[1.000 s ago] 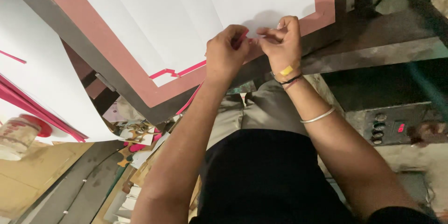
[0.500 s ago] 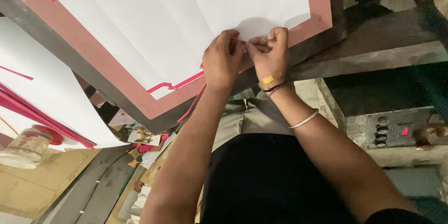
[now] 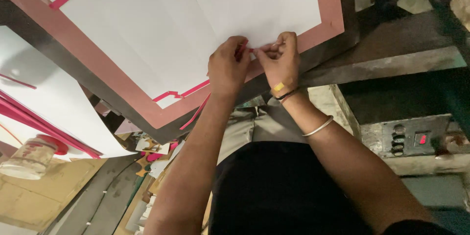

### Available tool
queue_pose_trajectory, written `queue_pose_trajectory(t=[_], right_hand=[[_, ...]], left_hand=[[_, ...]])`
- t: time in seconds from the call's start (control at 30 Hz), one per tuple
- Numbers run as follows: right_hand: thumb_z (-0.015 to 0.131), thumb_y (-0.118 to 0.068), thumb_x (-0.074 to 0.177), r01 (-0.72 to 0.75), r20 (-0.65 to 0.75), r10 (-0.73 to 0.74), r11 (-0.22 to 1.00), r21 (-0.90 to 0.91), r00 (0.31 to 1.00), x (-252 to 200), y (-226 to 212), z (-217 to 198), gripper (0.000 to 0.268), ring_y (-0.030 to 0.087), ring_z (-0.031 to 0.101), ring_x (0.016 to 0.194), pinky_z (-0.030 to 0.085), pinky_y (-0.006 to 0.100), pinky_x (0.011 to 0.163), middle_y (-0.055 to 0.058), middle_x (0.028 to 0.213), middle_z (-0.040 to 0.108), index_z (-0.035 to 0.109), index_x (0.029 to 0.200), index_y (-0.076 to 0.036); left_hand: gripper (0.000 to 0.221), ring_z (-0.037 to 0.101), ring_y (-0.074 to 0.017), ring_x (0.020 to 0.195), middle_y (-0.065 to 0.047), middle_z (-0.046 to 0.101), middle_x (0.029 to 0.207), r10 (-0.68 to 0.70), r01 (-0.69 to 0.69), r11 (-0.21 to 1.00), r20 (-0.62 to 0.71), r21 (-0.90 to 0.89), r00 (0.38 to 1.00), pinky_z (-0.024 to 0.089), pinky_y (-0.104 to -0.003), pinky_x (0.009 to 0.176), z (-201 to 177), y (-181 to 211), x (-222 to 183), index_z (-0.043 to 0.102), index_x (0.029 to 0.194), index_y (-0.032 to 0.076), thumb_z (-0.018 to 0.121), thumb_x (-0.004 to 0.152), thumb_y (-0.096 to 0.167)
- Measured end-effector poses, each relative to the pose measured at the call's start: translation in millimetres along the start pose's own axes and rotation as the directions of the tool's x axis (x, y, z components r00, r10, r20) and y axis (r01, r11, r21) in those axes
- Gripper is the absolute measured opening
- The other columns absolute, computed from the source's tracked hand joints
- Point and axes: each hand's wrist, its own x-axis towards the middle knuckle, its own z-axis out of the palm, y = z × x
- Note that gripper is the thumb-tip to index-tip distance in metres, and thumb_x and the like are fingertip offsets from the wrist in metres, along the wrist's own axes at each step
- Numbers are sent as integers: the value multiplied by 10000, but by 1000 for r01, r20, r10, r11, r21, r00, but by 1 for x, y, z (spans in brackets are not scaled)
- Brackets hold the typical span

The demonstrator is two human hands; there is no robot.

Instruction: Manually applying and taping thin decorative paper strips onto a larger paper sheet for packaging.

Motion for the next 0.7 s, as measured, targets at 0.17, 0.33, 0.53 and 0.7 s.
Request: queue_pose_trajectory(t=[0.17,0.33,0.53,0.7], right_hand=[[796,85,908,14,-7,-14,995,-98,1000,3,-5,3,496,119,727,857,613,249,734,94,917,677,366,1107,-62],[809,74,894,-1,-26,-2,994,-107,1000,5,-7,3,507,113,730,820,613,246,714,88,895,698,369,1105,-64],[811,63,885,-3,-18,0,989,-145,1000,8,-12,2,496,103,739,788,626,239,686,80,867,725,370,1070,-66],[749,63,953,-45,52,45,999,-3,998,8,11,-16,376,113,710,822,596,246,723,95,916,713,433,1121,-52]], left_hand=[[210,742,-277,785,-113,746,898,-84,84,996,4,3,996,586,-394,728,2,4,1,706,1059,78,734,855,121],[220,742,-292,826,-119,745,923,-102,102,995,-7,-5,995,587,-408,754,4,12,2,689,1049,59,738,845,126],[208,704,-357,870,-134,720,942,-97,110,984,-94,138,991,550,-477,741,10,16,-1,659,1018,60,744,840,129],[207,707,-325,792,-135,704,889,-44,48,998,-122,27,992,564,-436,717,-9,23,-8,675,1043,63,736,854,120]])
